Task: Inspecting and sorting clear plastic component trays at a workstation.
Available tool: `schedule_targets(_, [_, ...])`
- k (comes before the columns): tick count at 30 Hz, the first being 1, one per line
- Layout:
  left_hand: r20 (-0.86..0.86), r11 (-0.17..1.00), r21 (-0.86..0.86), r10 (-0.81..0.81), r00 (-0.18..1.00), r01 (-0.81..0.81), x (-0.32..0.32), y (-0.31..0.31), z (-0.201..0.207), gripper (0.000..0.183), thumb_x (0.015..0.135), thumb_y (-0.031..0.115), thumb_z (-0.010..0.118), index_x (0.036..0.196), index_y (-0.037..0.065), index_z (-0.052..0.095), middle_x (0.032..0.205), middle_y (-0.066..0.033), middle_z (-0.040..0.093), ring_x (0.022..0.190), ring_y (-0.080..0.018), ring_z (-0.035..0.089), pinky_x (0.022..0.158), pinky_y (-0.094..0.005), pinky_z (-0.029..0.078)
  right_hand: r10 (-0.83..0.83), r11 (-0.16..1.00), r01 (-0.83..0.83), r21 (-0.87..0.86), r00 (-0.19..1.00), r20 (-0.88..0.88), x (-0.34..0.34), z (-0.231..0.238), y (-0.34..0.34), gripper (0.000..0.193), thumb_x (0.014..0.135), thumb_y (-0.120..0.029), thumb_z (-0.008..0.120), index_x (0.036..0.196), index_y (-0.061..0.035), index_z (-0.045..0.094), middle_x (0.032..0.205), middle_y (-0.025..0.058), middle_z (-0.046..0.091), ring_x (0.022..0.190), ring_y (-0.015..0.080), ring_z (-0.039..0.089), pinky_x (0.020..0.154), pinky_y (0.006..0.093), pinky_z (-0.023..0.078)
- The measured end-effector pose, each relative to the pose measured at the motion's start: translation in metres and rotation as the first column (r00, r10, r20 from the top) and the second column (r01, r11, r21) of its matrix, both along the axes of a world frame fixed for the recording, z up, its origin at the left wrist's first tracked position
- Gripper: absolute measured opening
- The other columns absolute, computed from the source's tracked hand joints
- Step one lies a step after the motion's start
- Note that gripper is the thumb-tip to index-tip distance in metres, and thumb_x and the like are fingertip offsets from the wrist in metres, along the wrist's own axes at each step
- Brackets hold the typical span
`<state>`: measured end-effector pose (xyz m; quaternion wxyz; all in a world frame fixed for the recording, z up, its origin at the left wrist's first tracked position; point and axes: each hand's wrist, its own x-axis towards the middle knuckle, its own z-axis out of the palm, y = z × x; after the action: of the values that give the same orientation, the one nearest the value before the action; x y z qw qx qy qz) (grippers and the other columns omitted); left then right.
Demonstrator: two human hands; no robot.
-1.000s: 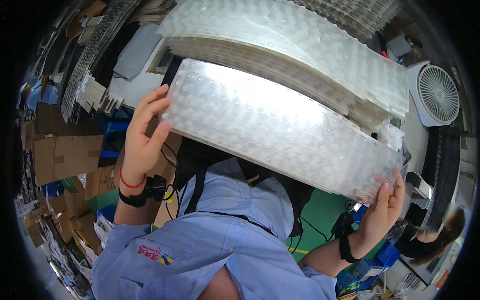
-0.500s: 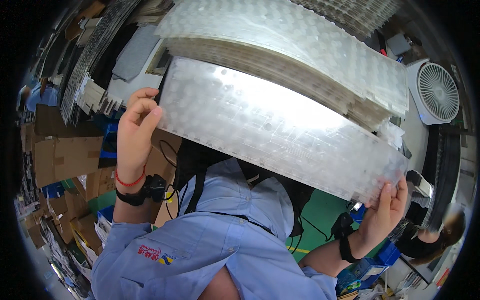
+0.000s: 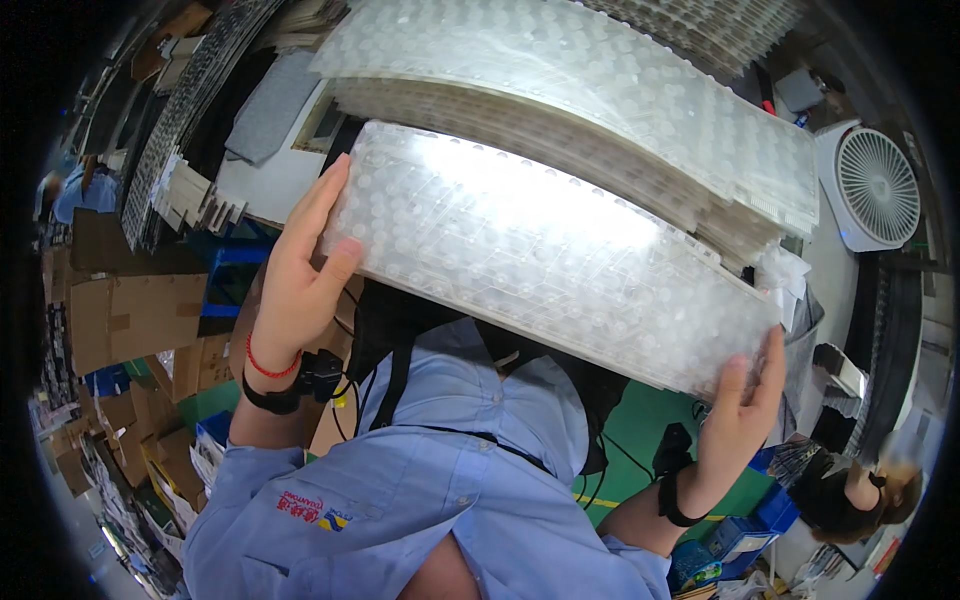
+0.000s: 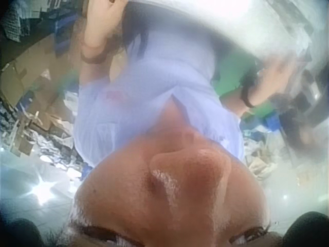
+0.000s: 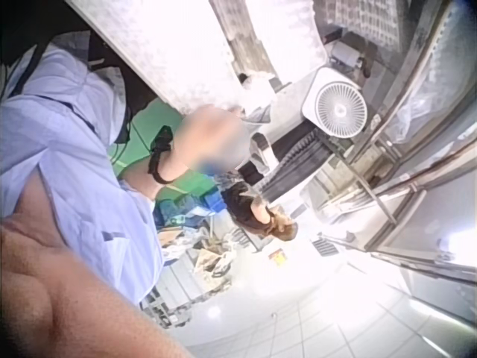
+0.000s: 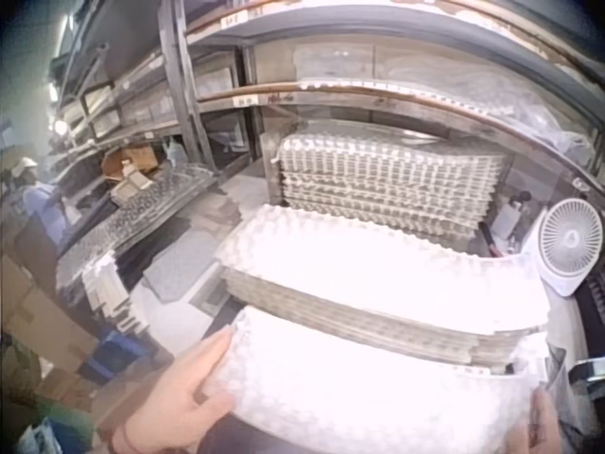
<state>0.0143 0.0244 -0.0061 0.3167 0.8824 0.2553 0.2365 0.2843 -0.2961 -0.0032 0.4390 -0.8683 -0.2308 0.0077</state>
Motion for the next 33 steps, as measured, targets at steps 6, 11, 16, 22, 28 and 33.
schedule_targets(6, [0.134, 0.961, -0.271, 0.088, 0.987, -0.049, 0.004, -0.006, -0.001, 0.064, 0.090, 0.016, 0.061, 0.142, -0.007, 0.032, 0.146, -0.0240, 0.036, 0.136, -0.0337, 0.035, 0.111, -0.0381, 0.028, 0.002, 0.990, 0.001, 0.139, 1.000, -0.026, -0.013, 0.007, 0.010, 0.050, 0.093, -0.011, 0.055, 0.139, 0.0019, 0.042, 0.141, 0.0200, 0.044, 0.128, 0.0253, 0.043, 0.108, 0.0334, 0.029])
schedule_targets(11, [0.057, 0.991, -0.133, 0.009, 0.998, -0.002, 0.001, -0.005, -0.001, 0.063, 0.091, 0.015, 0.059, 0.142, -0.007, 0.030, 0.147, -0.0247, 0.034, 0.137, -0.0330, 0.035, 0.111, -0.0374, 0.028, 0.166, 0.984, -0.149, -0.095, 0.964, 0.207, -0.007, 0.003, 0.007, 0.051, 0.093, -0.011, 0.054, 0.140, 0.0039, 0.040, 0.142, 0.0193, 0.044, 0.131, 0.0245, 0.041, 0.108, 0.0335, 0.029])
schedule_targets(16, [0.031, 0.994, -0.108, -0.005, 1.000, 0.008, -0.002, -0.003, 0.001, 0.063, 0.091, 0.015, 0.058, 0.143, -0.007, 0.029, 0.148, -0.0247, 0.033, 0.137, -0.0316, 0.035, 0.111, -0.0368, 0.028, 0.127, 0.981, -0.111, 0.160, 0.988, -0.087, -0.004, -0.004, 0.003, 0.053, 0.096, -0.014, 0.051, 0.141, 0.0082, 0.035, 0.148, 0.0179, 0.037, 0.134, 0.0244, 0.037, 0.109, 0.0339, 0.028])
schedule_targets(22, [0.051, 0.974, -0.227, -0.014, 0.999, 0.025, 0.001, -0.002, 0.006, 0.070, 0.091, 0.017, 0.060, 0.145, -0.007, 0.024, 0.147, -0.0246, 0.034, 0.137, -0.0316, 0.035, 0.111, -0.0361, 0.028, 0.213, 0.870, -0.068, 0.488, 0.945, -0.249, -0.003, -0.008, 0.004, 0.064, 0.097, -0.028, 0.050, 0.145, 0.0068, 0.026, 0.147, 0.0187, 0.035, 0.133, 0.0243, 0.038, 0.109, 0.0338, 0.029])
schedule_targets(28, [-0.038, 0.984, -0.153, -0.100, 0.994, 0.093, -0.002, 0.004, 0.016, 0.085, 0.079, 0.016, 0.073, 0.146, -0.003, 0.025, 0.148, -0.0229, 0.033, 0.137, -0.0317, 0.035, 0.111, -0.0364, 0.028, 0.263, 0.888, -0.162, 0.430, 0.947, -0.187, -0.006, 0.001, 0.008, 0.096, 0.082, -0.045, 0.069, 0.147, 0.0058, 0.020, 0.148, 0.0203, 0.033, 0.132, 0.0252, 0.038, 0.109, 0.0354, 0.029])
schedule_targets(33, [-0.068, 0.984, -0.177, -0.046, 0.997, 0.033, -0.004, 0.010, 0.010, 0.090, 0.073, 0.015, 0.077, 0.146, -0.001, 0.027, 0.151, -0.0201, 0.031, 0.138, -0.0303, 0.034, 0.112, -0.0378, 0.028, 0.288, 0.922, -0.226, 0.313, 0.943, -0.165, -0.007, 0.008, 0.013, 0.120, 0.065, -0.051, 0.081, 0.149, 0.0039, 0.015, 0.152, 0.0213, 0.024, 0.137, 0.0294, 0.031, 0.110, 0.0384, 0.028])
